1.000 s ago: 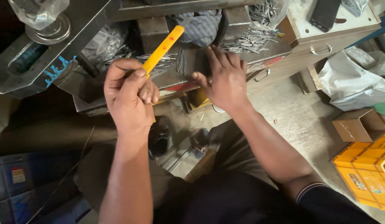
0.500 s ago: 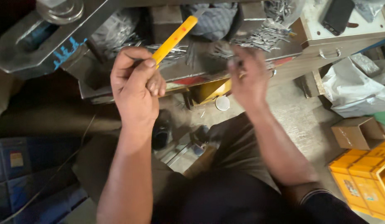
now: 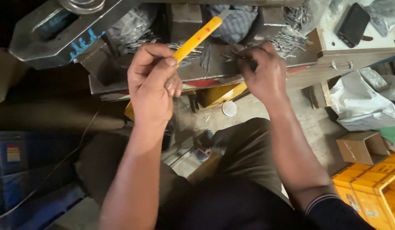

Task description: The person operates a manual press machine to shape small metal pieces. They repeatedly pick up metal strips, insert them into the press, and use a yellow tool to assist with positioning and removal.

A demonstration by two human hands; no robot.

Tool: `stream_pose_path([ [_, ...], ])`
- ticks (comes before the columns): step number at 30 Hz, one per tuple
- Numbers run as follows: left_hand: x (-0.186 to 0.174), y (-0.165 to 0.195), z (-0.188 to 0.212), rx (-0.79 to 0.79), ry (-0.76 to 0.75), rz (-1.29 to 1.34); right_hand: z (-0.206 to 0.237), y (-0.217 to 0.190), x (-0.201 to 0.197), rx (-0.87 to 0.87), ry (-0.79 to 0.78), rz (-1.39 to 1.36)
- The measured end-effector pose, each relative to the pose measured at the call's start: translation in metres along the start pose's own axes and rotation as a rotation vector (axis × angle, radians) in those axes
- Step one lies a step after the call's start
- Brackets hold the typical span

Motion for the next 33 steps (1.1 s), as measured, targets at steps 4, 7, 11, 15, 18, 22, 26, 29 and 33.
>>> stream_pose_path([
  [4, -0.001, 0.000, 0.000, -0.018, -0.021, 0.037, -0.002, -0.003, 0.002, -0.003, 0.010, 0.016],
  [7, 0.001, -0.001, -0.001, -0.019, -0.020, -0.002, -0.002, -0.005, 0.004, -0.031, 0.028, 0.044],
  [11, 0.002, 0.000, -0.001, -0.023, -0.019, 0.003, 0.000, -0.010, 0.001, -0.081, 0.023, 0.060],
  [15, 0.001, 0.000, 0.000, -0.027, -0.015, 0.010, 0.000, -0.014, -0.001, -0.117, 0.024, 0.047],
  [18, 0.000, 0.000, 0.001, -0.028, -0.014, -0.005, -0.004, -0.008, 0.000, -0.034, -0.086, 0.051],
  [22, 0.001, 0.001, 0.002, -0.019, -0.029, 0.006, -0.011, -0.002, 0.001, -0.109, -0.087, 0.031],
  [26, 0.001, 0.002, 0.002, -0.014, -0.018, 0.011, -0.011, -0.002, 0.004, -0.151, -0.041, 0.011],
  [29, 0.000, 0.003, 0.000, -0.019, -0.010, 0.016, -0.010, -0.004, 0.006, -0.146, 0.002, 0.025],
  [33, -0.001, 0.001, -0.001, -0.010, -0.016, 0.018, -0.011, -0.004, 0.007, -0.117, 0.054, 0.003],
])
Point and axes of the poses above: each hand's wrist, its own z-axis away from the middle knuckle, its own x-axis out of the palm, y = z × x, the point moved 2 cm from there along -z, towards the middle knuckle, and after that the axes turned 10 degrees about -x, right-handed, at the moved point
